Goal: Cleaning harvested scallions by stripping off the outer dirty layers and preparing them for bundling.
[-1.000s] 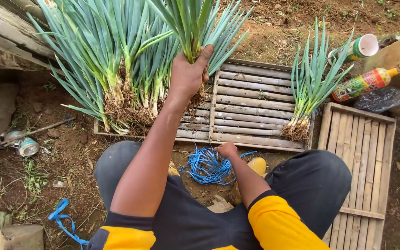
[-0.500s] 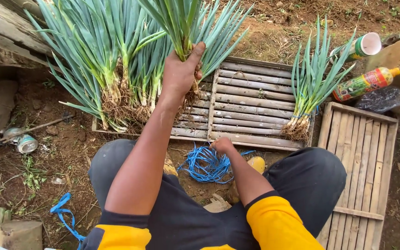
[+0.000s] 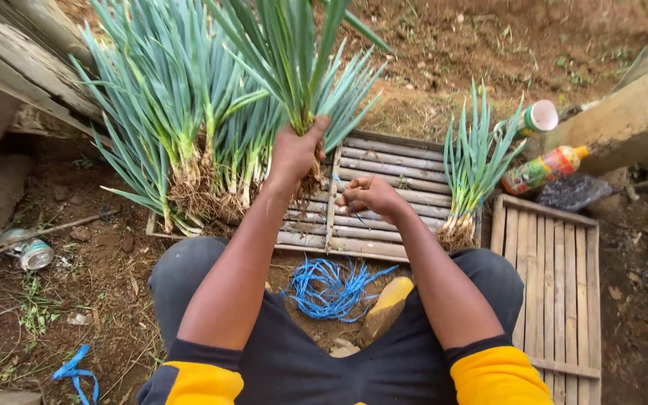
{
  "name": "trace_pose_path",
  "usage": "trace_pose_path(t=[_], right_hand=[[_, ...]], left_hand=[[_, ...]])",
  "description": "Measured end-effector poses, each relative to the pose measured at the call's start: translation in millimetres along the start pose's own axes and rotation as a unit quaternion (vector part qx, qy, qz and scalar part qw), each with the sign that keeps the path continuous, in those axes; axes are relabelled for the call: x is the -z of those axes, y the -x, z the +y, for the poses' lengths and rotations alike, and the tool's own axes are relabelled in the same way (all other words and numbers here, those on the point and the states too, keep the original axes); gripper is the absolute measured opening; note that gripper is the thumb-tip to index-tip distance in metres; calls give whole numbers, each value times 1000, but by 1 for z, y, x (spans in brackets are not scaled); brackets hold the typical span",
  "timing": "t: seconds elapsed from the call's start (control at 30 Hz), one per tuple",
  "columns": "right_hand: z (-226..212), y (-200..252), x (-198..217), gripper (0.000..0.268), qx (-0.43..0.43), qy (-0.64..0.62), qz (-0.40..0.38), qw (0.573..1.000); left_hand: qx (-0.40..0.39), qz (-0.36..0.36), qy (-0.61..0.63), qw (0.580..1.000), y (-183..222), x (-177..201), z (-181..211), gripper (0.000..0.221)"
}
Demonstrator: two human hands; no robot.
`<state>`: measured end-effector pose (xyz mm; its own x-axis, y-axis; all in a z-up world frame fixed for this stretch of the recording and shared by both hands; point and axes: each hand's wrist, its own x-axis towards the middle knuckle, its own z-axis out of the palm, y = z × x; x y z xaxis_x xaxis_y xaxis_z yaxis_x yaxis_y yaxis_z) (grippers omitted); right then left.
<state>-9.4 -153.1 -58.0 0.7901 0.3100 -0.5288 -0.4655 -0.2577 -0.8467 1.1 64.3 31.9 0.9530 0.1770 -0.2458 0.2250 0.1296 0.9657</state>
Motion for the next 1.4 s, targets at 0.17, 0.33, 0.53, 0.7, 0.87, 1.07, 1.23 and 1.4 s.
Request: trace_pose_path(t=[0.17,0.33,0.53,0.7,0.87,1.07,1.23,1.4], right_hand=[[-25,-7,12,10,44,-22,65,997],[-60,3,7,10,116,-18,126,985],[-68,15,1,9,116,-67,145,980],[-61,14,0,8,109,-7,123,986],[-53,5,8,14,103,19,91,990],[-43,-4,14,12,96,-15,55,994],[-38,-7,12,15,92,-62,33,993],[-61,11,11,20,77,-88,10,993]], left_hand=[[54,-28,67,996,-1,-12,-9,44],[113,-118,-34,986,28,-23,28,109],[80,-59,-13,995,2,-45,-18,73],[9,-83,-25,996,18,-55,-10,45],[13,-116,-31,993,14,-56,-22,48],[4,-175,-29,984,5,-54,-37,42],[-8,-181,-88,980,17,-46,-22,43],[-116,-85,-194,970,2,-55,-38,48]])
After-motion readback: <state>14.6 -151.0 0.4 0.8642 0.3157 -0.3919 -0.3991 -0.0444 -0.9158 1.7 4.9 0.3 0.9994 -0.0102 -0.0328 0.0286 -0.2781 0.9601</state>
